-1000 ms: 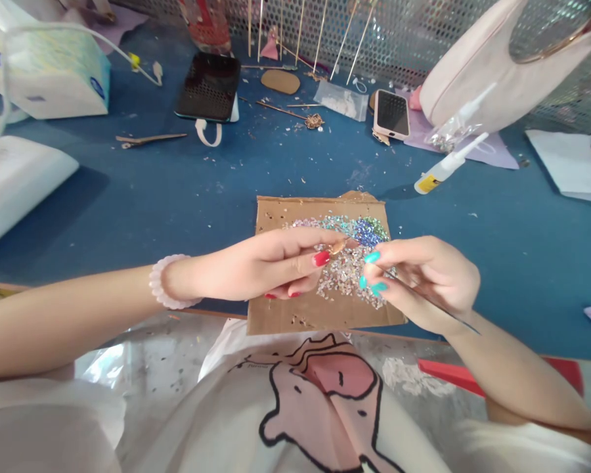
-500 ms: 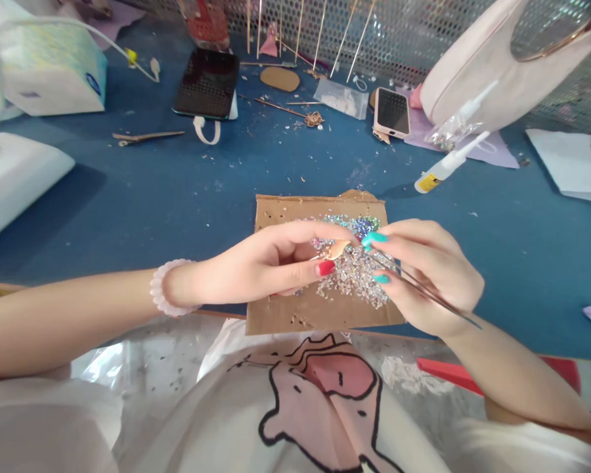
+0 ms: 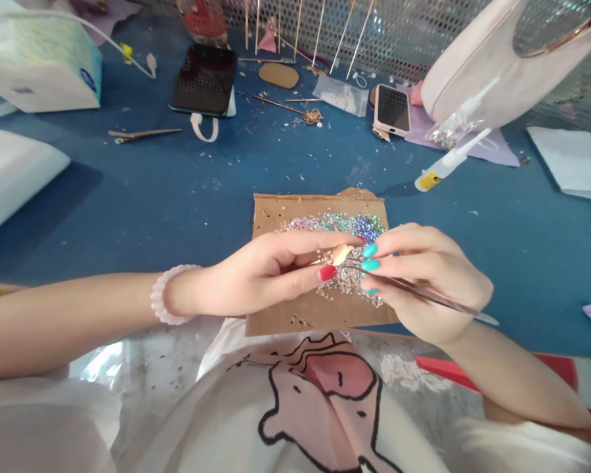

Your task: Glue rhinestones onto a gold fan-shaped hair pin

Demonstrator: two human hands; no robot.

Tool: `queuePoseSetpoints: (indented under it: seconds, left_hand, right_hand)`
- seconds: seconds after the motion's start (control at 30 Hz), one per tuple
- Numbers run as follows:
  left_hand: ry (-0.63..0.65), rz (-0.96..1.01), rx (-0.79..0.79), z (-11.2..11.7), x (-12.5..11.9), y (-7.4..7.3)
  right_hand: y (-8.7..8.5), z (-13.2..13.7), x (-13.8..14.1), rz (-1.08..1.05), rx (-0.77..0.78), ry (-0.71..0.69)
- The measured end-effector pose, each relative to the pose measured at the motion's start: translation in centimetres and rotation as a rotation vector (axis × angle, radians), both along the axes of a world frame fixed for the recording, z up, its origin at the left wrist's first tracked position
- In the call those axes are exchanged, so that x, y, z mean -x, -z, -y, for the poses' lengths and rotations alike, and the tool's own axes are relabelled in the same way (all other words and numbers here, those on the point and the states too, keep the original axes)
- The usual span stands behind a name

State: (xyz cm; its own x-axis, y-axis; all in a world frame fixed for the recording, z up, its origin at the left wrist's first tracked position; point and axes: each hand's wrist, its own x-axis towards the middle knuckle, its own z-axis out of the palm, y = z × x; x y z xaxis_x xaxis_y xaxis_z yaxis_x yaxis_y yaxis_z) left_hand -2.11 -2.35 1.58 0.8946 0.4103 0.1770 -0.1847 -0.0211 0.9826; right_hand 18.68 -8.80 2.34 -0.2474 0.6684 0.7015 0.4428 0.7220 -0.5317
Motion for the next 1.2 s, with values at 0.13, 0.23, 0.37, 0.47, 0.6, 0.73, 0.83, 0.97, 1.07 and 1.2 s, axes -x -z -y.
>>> queuePoseSetpoints:
  seconds: [0.13, 0.23, 0.37, 0.47, 0.6, 0.73, 0.83, 0.97, 1.07, 1.2]
  left_hand:
    - [-0.027, -0.007, -0.020, 0.13, -0.12, -0.10]
    - [-0.028, -0.004, -0.017, 0.11, -0.13, -0.05]
    - [-0.016, 0.006, -0.001, 0.07, -0.01, 0.11]
    - [-0.013, -0.003, 0.002, 0.09, 0.09, 0.20]
    - [-0.021, 0.010, -0.014, 0.19, 0.06, 0.15]
    - [-0.025, 0.020, -0.015, 0.24, -0.05, 0.04]
    - [-0.017, 0.032, 0.002, 0.18, -0.09, 0.02]
    - [-0.017, 0.017, 0.006, 0.12, -0.08, 0.05]
    - [-0.017, -0.002, -0.016, 0.11, -0.03, 0.10]
    - [-0.016, 0.000, -0.027, 0.08, 0.07, 0.21]
  right_hand:
    - [0.00, -0.05, 0.19, -0.014, -0.007, 0.015]
    - [-0.08, -0.14, 0.32, -0.034, 0.005, -0.011]
    - [-0.02, -0.22, 0.38, -0.041, 0.023, 0.030]
    - [0.12, -0.23, 0.33, -0.075, 0.048, 0.010]
    - [0.16, -0.20, 0.28, -0.090, 0.081, 0.006]
    - [0.12, -0.26, 0.32, -0.102, 0.097, 0.015]
    - [0.15, -0.37, 0.37, -0.115, 0.099, 0.004]
    - [0.17, -0.43, 0.37, -0.124, 0.110, 0.009]
    - [0.21, -0.45, 0.32, -0.122, 0.115, 0.007]
    - [0.33, -0.53, 0.29, -0.145, 0.122, -0.012]
